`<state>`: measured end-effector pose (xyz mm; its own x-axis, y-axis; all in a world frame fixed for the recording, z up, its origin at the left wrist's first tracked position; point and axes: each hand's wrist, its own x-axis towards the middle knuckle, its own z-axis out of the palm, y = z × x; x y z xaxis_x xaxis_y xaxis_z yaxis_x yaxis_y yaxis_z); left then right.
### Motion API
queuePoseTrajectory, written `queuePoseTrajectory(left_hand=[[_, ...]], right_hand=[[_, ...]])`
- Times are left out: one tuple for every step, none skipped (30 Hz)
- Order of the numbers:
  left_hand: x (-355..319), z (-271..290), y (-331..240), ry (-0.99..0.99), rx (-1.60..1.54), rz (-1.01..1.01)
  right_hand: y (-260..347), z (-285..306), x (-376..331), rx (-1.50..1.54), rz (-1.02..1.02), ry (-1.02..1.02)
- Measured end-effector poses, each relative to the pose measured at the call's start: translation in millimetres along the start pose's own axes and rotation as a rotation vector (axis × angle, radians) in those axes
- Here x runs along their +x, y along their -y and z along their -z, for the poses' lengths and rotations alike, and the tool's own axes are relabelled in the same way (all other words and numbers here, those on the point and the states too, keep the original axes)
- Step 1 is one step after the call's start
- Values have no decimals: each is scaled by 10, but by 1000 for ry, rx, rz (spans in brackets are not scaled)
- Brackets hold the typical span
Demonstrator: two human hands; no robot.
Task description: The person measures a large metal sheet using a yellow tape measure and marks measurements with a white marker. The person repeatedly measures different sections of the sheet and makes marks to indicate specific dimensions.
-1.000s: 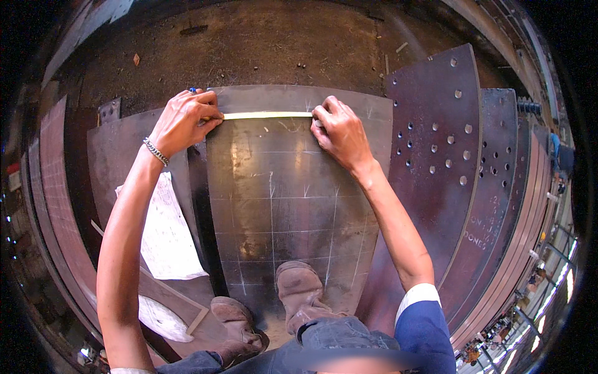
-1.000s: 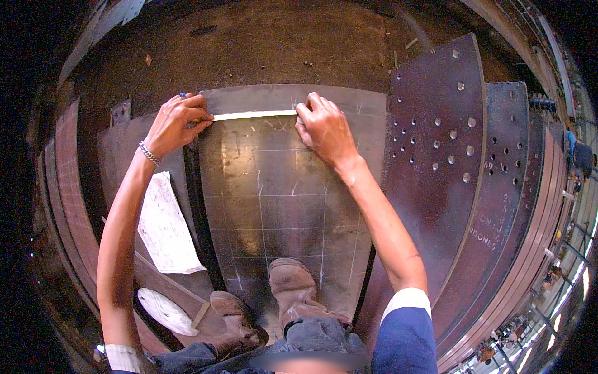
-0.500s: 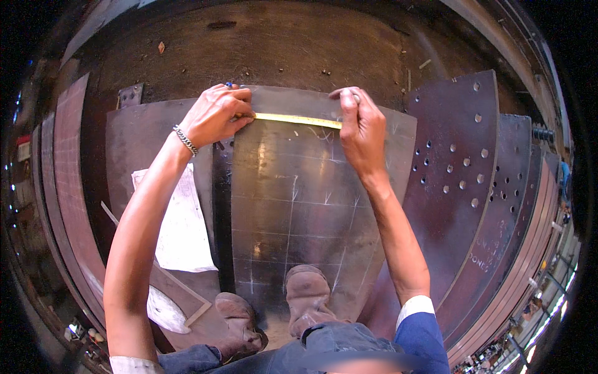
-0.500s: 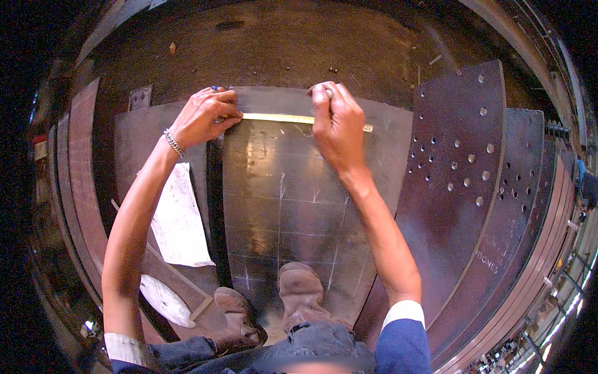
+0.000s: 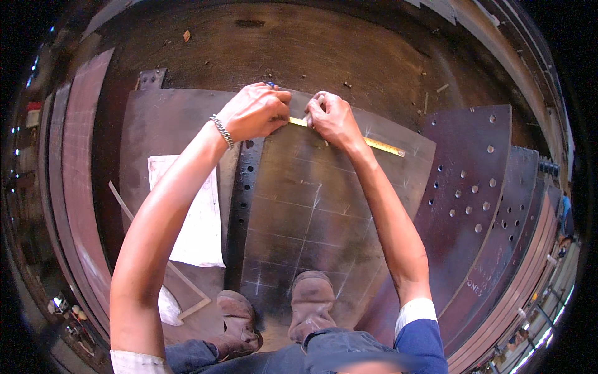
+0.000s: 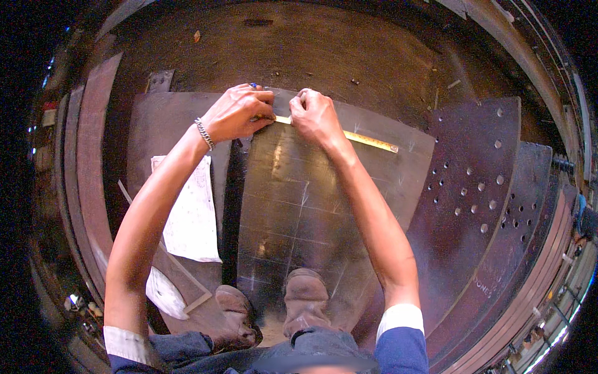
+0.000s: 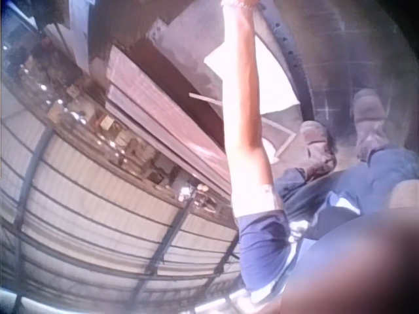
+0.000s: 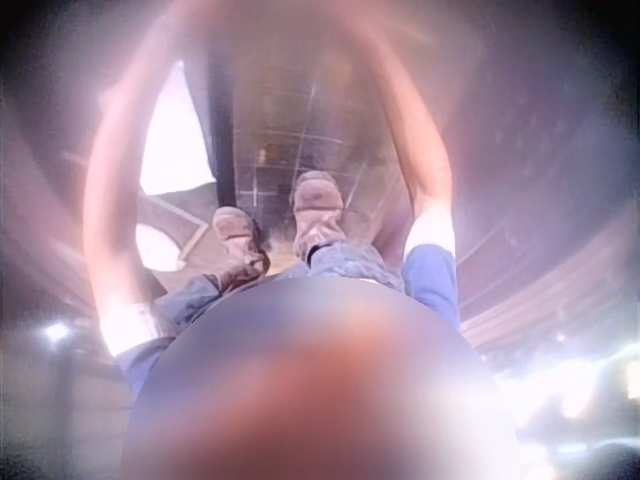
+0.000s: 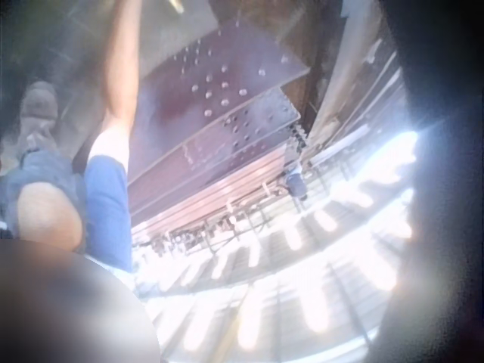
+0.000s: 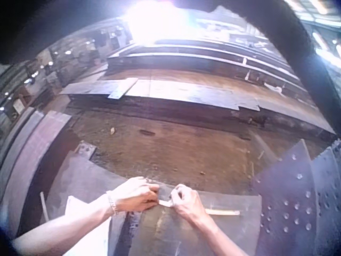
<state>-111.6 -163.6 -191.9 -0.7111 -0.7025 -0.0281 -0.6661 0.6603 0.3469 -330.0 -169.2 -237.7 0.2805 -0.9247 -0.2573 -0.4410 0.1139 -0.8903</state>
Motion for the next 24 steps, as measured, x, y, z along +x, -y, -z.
queuePoseTrajectory(left_hand=[[4,1,-5,5,-6,6],[11,3,-9,11,-11,12],[18,-3,-2,-14,15,-28],[23,-9,1,-19,13,-33],[28,-16,3,-22,11,-38],[20,-25,5,-26,9,-39],[11,-32,10,-37,19,-44],[-1,-33,21,-36,22,-42],[14,-39,19,-37,21,-44],[22,-44,14,-39,20,-46],[23,-47,12,-43,1,-38],[19,-51,17,-45,0,-38],[18,-53,24,-48,-1,-39],[13,-56,30,-50,-2,-41],[13,-57,27,-55,-1,-43],[13,-56,25,-60,1,-46],[16,-56,23,-65,2,-49],[16,-49,21,-60,1,-44],[17,-43,18,-55,-1,-40],[19,-38,12,-51,-2,-36],[14,-41,14,-55,1,-38],[10,-44,15,-59,4,-39],[6,-46,16,-63,7,-41],[3,-52,19,-64,12,-41]], right_hand=[[-30,-17,33,-33,18,1],[-63,-20,61,-61,19,-3],[-73,-17,73,-88,17,-9],[-80,-13,82,-115,15,-16],[-96,-14,90,-130,9,-24],[-61,-15,80,-125,-3,-13],[-18,-8,64,-120,-15,-2],[10,-13,56,-116,-28,9],[11,-18,48,-132,-5,-9],[15,-18,41,-141,-5,-16],[23,-11,30,-149,-4,-22],[47,-9,21,-157,-3,-28],[41,-17,27,-154,-7,-25],[29,-25,38,-151,-10,-22],[27,-25,40,-150,-15,-20],[29,-20,38,-150,-21,-17],[34,-13,35,-150,-26,-15],[45,-13,33,-149,-30,-12],[41,-22,31,-158,-28,-30],[31,-38,30,-167,-26,-48],[51,-58,27,-175,-23,-65],[75,-67,20,-229,3,-75],[103,-73,7,-282,30,-86],[135,-92,-7,-334,56,-97]])
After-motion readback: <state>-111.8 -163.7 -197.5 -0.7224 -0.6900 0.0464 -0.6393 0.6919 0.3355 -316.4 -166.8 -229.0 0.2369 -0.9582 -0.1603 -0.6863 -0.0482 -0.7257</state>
